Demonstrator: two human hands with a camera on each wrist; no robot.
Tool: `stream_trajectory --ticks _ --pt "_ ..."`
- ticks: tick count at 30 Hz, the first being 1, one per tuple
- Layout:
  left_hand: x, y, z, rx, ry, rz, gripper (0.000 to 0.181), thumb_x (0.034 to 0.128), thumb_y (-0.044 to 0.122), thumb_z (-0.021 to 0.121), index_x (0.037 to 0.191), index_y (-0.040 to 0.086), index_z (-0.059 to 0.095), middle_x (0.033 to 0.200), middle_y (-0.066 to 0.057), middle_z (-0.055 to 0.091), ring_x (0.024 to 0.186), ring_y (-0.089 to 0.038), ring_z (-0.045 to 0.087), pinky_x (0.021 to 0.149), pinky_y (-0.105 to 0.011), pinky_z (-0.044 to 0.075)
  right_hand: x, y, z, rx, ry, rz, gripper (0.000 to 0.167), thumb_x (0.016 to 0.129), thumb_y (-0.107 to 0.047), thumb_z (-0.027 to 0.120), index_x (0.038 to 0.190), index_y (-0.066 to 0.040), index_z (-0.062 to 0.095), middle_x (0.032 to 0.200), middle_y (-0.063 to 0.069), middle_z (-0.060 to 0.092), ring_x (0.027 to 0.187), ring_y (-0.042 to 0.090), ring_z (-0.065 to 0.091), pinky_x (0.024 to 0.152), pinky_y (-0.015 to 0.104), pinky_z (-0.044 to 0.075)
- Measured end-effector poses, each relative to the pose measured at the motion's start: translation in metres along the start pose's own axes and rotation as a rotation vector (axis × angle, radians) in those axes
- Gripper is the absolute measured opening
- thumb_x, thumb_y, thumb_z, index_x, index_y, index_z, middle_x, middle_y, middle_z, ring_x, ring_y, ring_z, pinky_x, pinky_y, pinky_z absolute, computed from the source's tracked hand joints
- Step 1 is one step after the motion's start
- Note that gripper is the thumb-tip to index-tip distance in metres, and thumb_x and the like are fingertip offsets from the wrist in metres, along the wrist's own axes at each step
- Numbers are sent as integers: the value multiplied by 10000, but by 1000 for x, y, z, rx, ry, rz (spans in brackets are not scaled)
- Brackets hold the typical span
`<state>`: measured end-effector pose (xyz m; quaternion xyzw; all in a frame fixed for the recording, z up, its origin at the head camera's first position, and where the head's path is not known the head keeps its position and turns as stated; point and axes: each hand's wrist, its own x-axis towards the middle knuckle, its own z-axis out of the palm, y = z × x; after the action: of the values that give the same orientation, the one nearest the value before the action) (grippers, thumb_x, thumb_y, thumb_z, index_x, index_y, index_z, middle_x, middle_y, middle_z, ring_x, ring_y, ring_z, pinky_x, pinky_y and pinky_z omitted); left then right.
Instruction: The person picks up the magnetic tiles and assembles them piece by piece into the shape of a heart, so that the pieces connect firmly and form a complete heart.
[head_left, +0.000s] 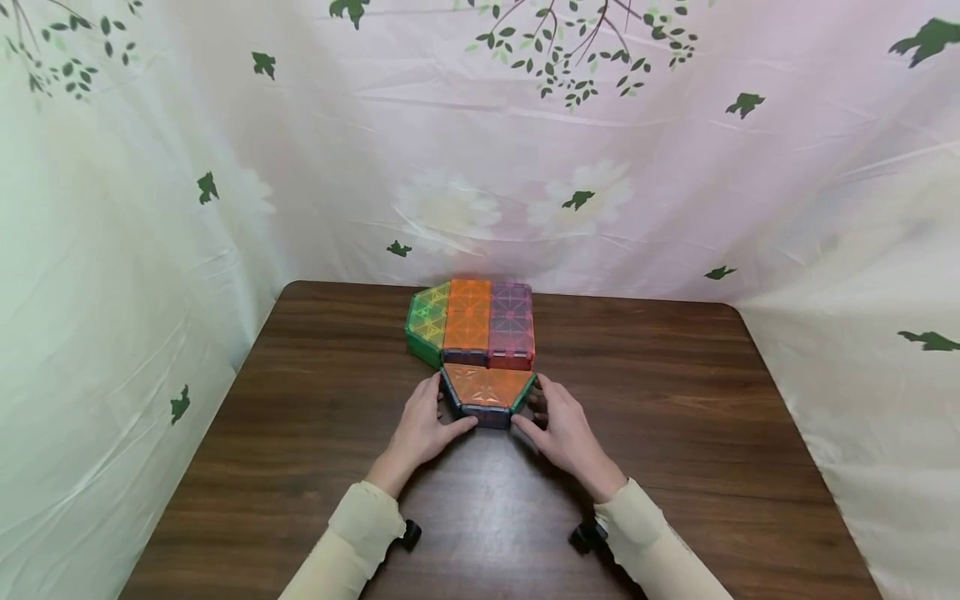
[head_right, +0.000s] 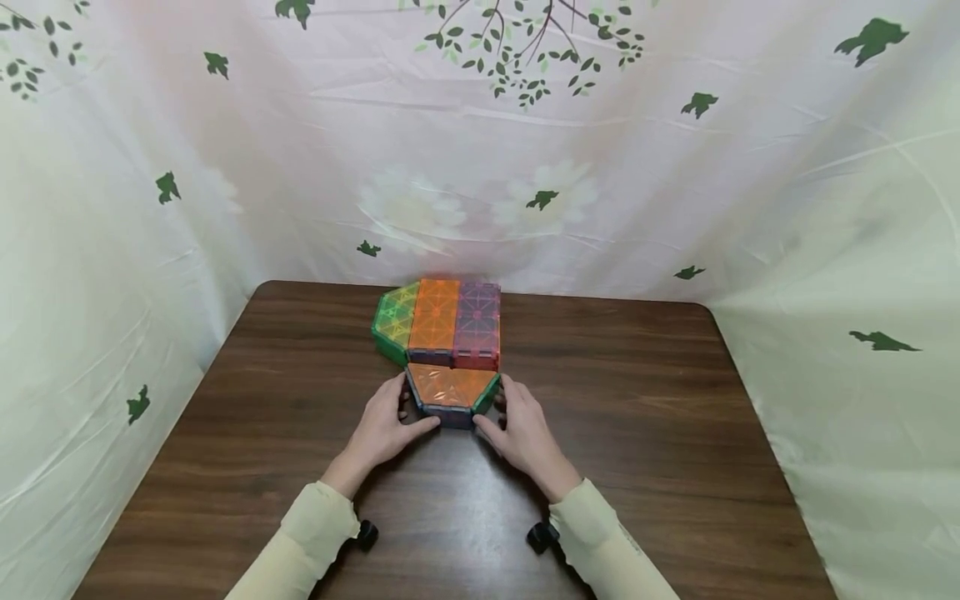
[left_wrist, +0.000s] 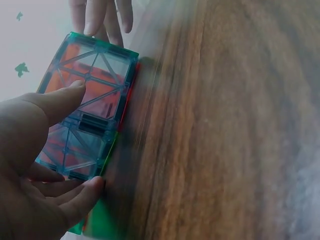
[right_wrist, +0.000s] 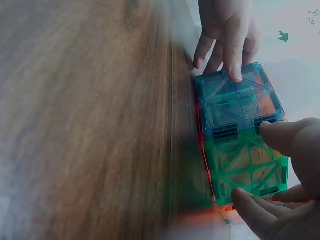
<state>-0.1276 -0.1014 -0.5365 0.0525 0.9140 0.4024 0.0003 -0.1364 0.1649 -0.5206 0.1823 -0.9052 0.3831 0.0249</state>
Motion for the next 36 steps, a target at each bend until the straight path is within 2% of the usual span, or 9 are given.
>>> stream_trajectory --ticks 7,15,23,31,36 --pt "2 -2 1 -1 24 22 949 862 437 880 1572 5 421 1493 -187 529 1182 -311 627 952 -449 579 4 1 1 -105 45 -60 827 891 -329 872 1520 31 474 1326 252 647 1166 378 666 928 541 572" --pt "2 -2 2 -59 50 31 891 857 379 897 1557 51 454 1453 -155 554 1170 -285 639 899 -369 609 6 1 -1 -77 9 -37 818 920 -315 844 1558 -3 439 1426 240 610 1266 397 633 989 557 551" --pt "6 -1 3 -81 86 19 847 858 357 900 1537 81 476 1364 -130 587 1121 -269 660 877 -341 614 11 2 -3 -108 5 -31 844 932 -319 829 1571 38 409 1505 271 542 1350 416 571 1052 578 508" --pt "7 3 7 -90 100 -17 921 911 349 847 1583 -62 369 1510 -276 487 1137 -333 690 863 -352 620 14 2 -3 -122 3 -16 866 952 -324 806 1589 61 364 1514 282 520 1364 424 552 1057 577 504" --pt "5 6 7 -104 77 -44 963 918 390 832 1602 -64 327 1534 -280 462 1151 -339 686 880 -385 617 16 2 -8 -118 -9 -5 856 974 -358 774 1596 55 355 1526 273 507 1373 427 539 1065 590 493"
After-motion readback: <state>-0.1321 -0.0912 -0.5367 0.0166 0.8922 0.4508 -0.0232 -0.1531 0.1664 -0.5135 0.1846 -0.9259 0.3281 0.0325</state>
